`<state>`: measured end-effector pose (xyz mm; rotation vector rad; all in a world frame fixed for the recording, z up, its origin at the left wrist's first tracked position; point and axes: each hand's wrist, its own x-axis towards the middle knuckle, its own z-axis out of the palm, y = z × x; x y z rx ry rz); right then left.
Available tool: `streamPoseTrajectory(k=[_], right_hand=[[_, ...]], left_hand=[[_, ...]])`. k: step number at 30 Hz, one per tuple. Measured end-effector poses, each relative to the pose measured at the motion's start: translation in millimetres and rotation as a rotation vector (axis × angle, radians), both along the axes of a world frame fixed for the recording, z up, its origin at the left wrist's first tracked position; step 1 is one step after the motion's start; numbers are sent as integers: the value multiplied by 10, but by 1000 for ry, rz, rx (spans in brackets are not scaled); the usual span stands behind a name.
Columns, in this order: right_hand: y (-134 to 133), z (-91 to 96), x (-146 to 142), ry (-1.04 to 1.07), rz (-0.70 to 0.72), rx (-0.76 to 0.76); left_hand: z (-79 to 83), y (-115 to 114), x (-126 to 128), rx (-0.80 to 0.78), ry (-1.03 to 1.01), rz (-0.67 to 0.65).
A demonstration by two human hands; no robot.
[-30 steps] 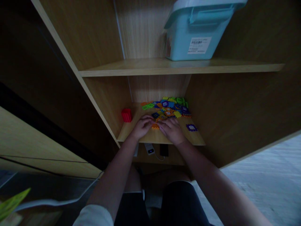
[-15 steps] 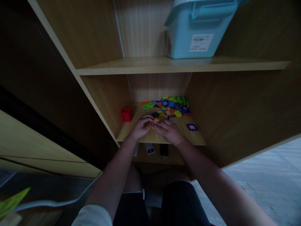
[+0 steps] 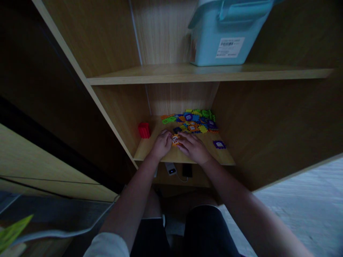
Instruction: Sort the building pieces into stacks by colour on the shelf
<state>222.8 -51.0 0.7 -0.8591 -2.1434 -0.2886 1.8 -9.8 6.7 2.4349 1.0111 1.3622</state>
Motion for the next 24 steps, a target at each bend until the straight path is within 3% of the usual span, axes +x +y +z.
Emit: streamPoseTrajectory(k=[10, 18, 24], right_hand=[[51, 13, 15, 72, 91, -133], [173, -54, 54, 271, 6, -226], [259, -122, 66, 270, -30, -353]], left_hand=[[-2, 26, -9, -77, -24, -65], [-126, 126, -47, -311, -260, -30], [-244, 214, -41, -376, -197, -104]])
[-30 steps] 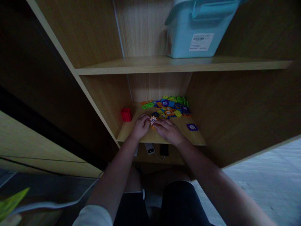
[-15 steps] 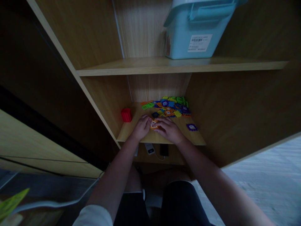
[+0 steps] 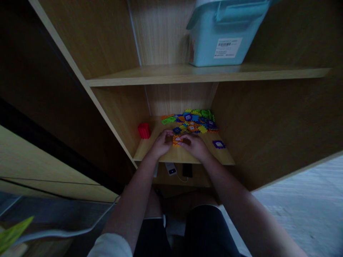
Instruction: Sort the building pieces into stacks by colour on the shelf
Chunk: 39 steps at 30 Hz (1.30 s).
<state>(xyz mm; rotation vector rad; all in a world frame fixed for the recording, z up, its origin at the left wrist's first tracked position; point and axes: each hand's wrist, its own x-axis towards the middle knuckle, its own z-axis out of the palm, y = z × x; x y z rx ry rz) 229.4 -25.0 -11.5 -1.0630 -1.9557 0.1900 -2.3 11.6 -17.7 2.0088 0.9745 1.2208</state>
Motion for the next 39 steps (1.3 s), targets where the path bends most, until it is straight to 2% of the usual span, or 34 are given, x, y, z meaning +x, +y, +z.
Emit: streamPoseTrajectory(k=[6, 13, 39], right_hand=[[6, -18, 8, 13, 9, -11], [17, -9, 6, 4, 22, -42], [-36, 49, -19, -26, 35, -58]], left_hand=[[74, -61, -42, -7, 110, -103], [89, -80, -53, -20, 183, -133], [54, -65, -26, 22, 177, -117]])
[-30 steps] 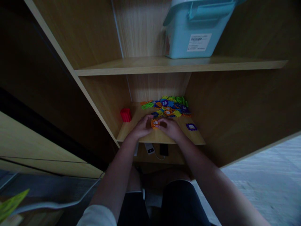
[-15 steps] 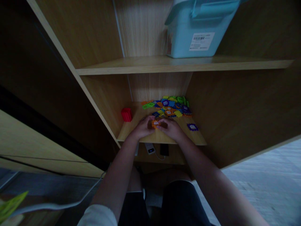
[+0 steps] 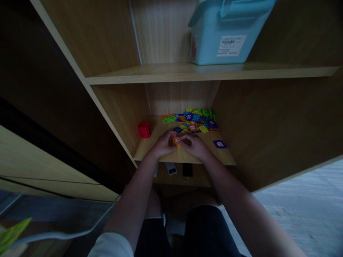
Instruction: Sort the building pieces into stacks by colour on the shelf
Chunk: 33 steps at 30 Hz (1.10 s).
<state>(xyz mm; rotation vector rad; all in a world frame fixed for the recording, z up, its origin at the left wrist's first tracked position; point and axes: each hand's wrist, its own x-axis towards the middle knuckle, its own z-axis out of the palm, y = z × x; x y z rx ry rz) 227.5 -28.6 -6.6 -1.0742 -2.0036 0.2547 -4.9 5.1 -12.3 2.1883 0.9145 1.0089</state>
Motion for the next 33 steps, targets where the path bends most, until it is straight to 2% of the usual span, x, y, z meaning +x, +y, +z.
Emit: streamPoseTrajectory(k=[11, 28, 33], right_hand=[[14, -5, 12, -24, -20, 15], [50, -69, 32, -19, -50, 8], [52, -70, 46, -5, -100, -13]], left_hand=[[-47, 39, 24, -32, -110, 19], [-50, 43, 32, -21, -119, 22], [-40, 35, 32, -33, -105, 24]])
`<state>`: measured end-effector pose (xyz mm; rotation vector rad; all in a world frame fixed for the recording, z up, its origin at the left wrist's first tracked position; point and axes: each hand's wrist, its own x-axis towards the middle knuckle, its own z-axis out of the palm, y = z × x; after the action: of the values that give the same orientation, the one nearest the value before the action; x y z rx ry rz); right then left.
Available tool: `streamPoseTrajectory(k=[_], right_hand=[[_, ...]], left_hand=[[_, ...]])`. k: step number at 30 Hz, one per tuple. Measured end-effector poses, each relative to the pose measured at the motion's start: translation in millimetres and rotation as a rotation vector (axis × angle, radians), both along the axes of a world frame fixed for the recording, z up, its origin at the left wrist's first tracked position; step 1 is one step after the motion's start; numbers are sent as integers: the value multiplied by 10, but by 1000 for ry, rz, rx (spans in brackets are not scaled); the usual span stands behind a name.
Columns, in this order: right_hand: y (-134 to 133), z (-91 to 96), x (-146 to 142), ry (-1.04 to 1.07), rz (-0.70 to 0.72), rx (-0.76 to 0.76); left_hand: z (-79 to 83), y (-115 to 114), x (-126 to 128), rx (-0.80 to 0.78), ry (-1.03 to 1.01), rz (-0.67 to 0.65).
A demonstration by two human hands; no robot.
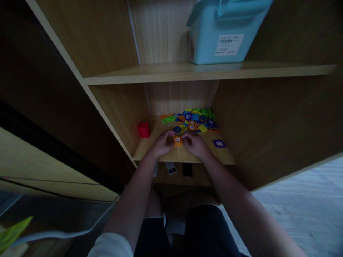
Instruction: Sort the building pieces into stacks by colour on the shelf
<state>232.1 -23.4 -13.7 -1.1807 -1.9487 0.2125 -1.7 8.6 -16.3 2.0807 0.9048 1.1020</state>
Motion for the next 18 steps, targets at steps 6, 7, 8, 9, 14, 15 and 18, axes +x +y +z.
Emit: streamPoseTrajectory(k=[6, 7, 8, 9, 14, 15, 18], right_hand=[[20, -42, 18, 40, -38, -29], [22, -47, 18, 47, -39, -40], [24, -49, 17, 57, -39, -49], [25, -50, 17, 67, -36, -55], [18, -34, 11, 84, -27, -64], [16, -28, 10, 85, -27, -69], [7, -12, 7, 97, -28, -91]], left_hand=[[80, -43, -1, 14, 21, 66], [96, -53, -3, 18, 31, 89], [110, -64, -6, 21, 41, 109], [120, -74, -8, 22, 50, 123], [119, -101, -16, 8, 31, 82], [113, -101, -20, -3, 21, 67], [102, -95, -40, -42, -3, 36]])
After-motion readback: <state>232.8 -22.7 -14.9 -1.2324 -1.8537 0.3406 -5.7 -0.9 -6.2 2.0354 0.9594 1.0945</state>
